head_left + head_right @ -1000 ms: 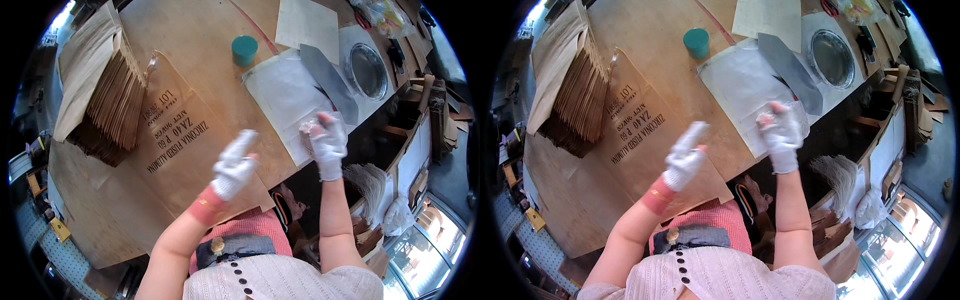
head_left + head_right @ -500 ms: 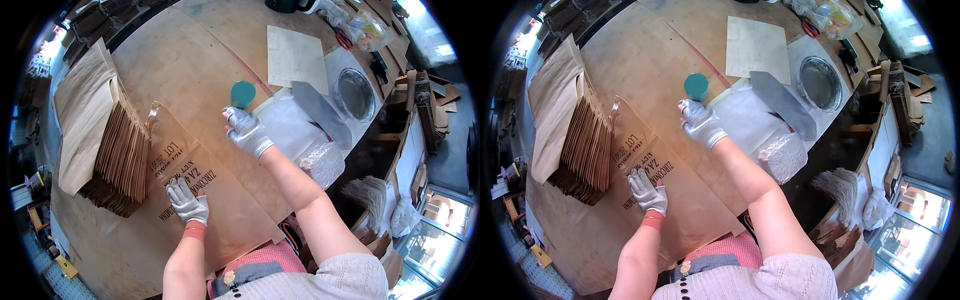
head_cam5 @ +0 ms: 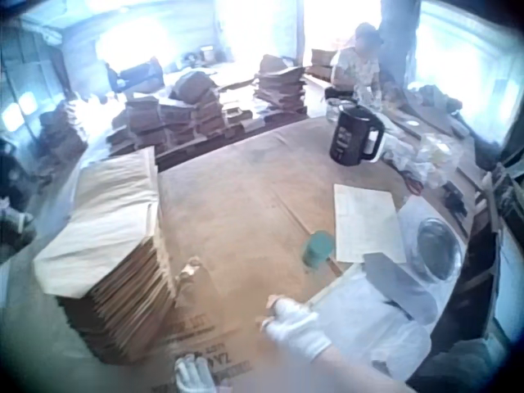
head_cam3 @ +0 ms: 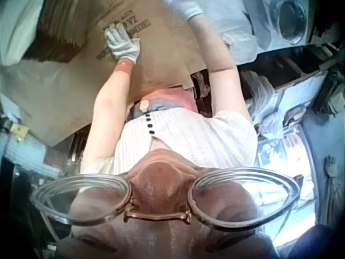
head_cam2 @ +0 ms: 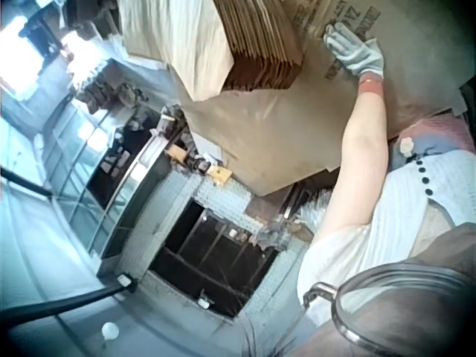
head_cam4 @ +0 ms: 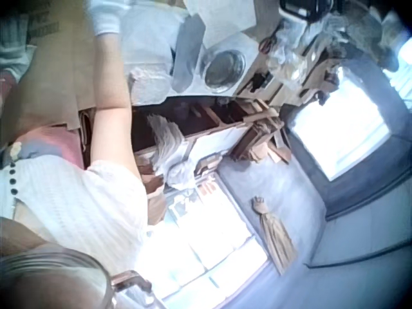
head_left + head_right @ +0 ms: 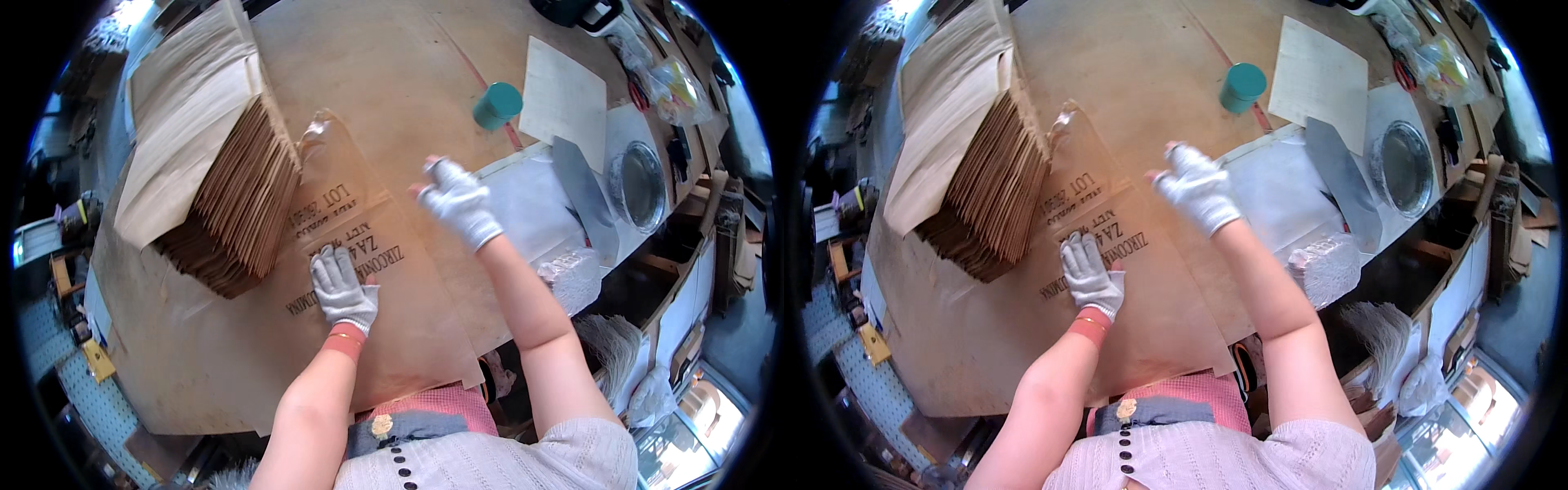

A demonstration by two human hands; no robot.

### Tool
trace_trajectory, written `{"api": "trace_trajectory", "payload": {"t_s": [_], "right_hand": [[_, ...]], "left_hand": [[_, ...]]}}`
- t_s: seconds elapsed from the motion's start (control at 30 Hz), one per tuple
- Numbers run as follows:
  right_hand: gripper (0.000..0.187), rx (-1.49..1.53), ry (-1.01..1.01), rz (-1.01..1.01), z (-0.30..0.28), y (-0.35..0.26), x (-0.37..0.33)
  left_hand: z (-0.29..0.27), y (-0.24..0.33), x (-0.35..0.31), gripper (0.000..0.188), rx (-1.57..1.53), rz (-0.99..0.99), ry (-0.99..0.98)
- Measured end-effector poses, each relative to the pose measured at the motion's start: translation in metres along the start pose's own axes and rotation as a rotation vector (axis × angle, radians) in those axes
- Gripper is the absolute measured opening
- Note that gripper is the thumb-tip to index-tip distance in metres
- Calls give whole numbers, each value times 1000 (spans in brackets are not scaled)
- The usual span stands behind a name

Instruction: The person places a wrapped item into a brown paper bag and seals it with yellow tape. They then handle a stack of similar bags and a plastic bag containing a brush, moving items around a cluttered workbench.

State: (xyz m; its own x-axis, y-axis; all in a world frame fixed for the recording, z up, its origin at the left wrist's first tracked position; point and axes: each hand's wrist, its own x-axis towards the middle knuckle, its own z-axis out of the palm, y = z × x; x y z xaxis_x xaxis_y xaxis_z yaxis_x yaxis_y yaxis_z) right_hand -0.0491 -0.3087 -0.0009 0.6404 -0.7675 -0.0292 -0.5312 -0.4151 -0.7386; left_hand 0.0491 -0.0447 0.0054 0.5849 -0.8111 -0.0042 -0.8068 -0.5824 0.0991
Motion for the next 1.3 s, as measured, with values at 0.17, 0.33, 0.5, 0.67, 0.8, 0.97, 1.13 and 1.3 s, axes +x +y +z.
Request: {"api": "trace_trajectory", "payload": {"t_s": [0.17,0.33,0.5,0.67,0.8,0.97,1.13,1.3], "right_hand": [[58,-156,-221,280,44,-110,10],[41,-193,-226,333,67,-105,43],[37,-243,-196,289,72,-109,35],[38,-209,-134,214,75,-93,30],[38,-154,-122,182,84,-87,29],[39,-120,-104,161,79,-84,31],[41,-132,-144,172,75,-81,33],[41,-151,-151,207,75,-76,38]], "left_hand": [[5,-20,0,88,-38,81,1],[10,-112,23,81,-34,97,-12],[0,-111,3,72,5,-15,-17],[14,-114,-55,69,-8,-450,22],[2,-196,-32,51,-1480,-946,455],[-45,-201,10,55,-2275,-1059,365],[-62,-167,28,65,-2398,-1033,470],[-52,-180,52,70,-2235,-962,559]]}}
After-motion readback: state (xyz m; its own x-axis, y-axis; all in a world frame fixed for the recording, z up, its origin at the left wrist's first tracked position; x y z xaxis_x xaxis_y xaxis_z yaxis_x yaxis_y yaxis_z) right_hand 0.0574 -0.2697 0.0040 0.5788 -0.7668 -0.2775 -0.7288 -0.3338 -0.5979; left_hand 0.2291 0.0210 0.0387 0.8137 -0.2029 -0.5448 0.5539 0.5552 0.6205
